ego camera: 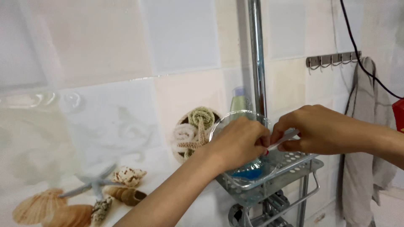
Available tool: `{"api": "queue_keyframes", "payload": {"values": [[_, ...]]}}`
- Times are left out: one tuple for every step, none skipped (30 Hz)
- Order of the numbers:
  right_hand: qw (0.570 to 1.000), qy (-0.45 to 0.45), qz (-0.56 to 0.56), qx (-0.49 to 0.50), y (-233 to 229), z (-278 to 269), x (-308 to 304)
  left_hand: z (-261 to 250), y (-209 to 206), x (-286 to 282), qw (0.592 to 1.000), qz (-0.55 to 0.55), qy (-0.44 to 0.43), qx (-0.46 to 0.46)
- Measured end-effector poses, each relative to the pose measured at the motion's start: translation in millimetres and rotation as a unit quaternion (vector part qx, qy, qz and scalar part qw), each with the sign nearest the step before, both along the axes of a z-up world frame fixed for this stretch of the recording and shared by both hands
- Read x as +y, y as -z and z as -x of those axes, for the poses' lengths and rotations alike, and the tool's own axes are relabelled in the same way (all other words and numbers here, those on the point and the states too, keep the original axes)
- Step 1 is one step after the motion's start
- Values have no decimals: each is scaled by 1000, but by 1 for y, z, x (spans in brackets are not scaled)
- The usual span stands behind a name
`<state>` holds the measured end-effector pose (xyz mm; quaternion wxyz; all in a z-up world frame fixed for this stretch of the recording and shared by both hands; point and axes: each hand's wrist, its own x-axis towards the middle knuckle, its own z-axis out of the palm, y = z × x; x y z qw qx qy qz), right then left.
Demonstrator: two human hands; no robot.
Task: The person uses a toothbrush to scrub the shower hose, vertical pole, and attached caddy. They move the hose aside to reach the pole and caddy, then scrub the vertical bar and shower head mount.
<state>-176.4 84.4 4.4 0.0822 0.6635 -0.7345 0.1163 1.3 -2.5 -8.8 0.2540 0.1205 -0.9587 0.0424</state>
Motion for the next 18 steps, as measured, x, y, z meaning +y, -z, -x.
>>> {"api": "queue_keyframes", "payload": {"values": [[1000, -10, -5, 4, 1, -1, 0, 0, 3, -1, 1000, -5, 9, 6], [1000, -19, -10, 7, 2, -2, 0, 0, 7, -2, 1000, -13, 8, 5], [999, -28, -14, 12, 3, -3, 0, 1, 10, -3, 1000, -19, 7, 6], [999, -42, -13, 10, 4, -3, 1, 1, 12, -3, 1000, -25, 6, 6], [998, -56, -11, 7, 4, -4, 0, 1, 14, -4, 999, -32, 1, 6], [997, -71, -9, 5, 5, -5, 0, 1, 16, -5, 999, -40, -4, 7], [997, -75, -11, 10, 6, -5, -1, 1, 18, -5, 999, -48, -8, 8], [997, -79, -12, 14, 7, -5, -1, 1, 20, -6, 999, -47, -2, 3], [996, -84, -14, 20, 8, -6, -1, 1, 21, -7, 999, -46, 3, -1], [998, -61, -25, 15, 9, -6, -1, 1, 21, -8, 999, -45, 8, -5], [999, -38, -37, 10, 10, -6, 0, 1, 22, -9, 999, -40, 10, -5], [999, -14, -49, 4, 12, -7, 0, 1, 23, -9, 999, -34, 12, -4], [999, -34, -29, 12, 13, -7, 0, 1, 23, -10, 1000, -27, 14, -3], [998, -53, -8, 19, 14, -7, 1, 0, 22, -10, 999, -32, 13, 5], [997, -74, 13, 27, 15, -8, 1, -1, 20, -11, 999, -38, 11, 13], [996, -85, 7, 33, 15, -8, 1, -2, 20, -10, 999, -43, 9, 21], [995, -96, 3, 38, 16, -9, 1, -4, 20, -9, 999, -52, 3, 9], [993, -106, -2, 43, 18, -9, 2, -6, 21, -8, 998, -61, -3, -2]]}}
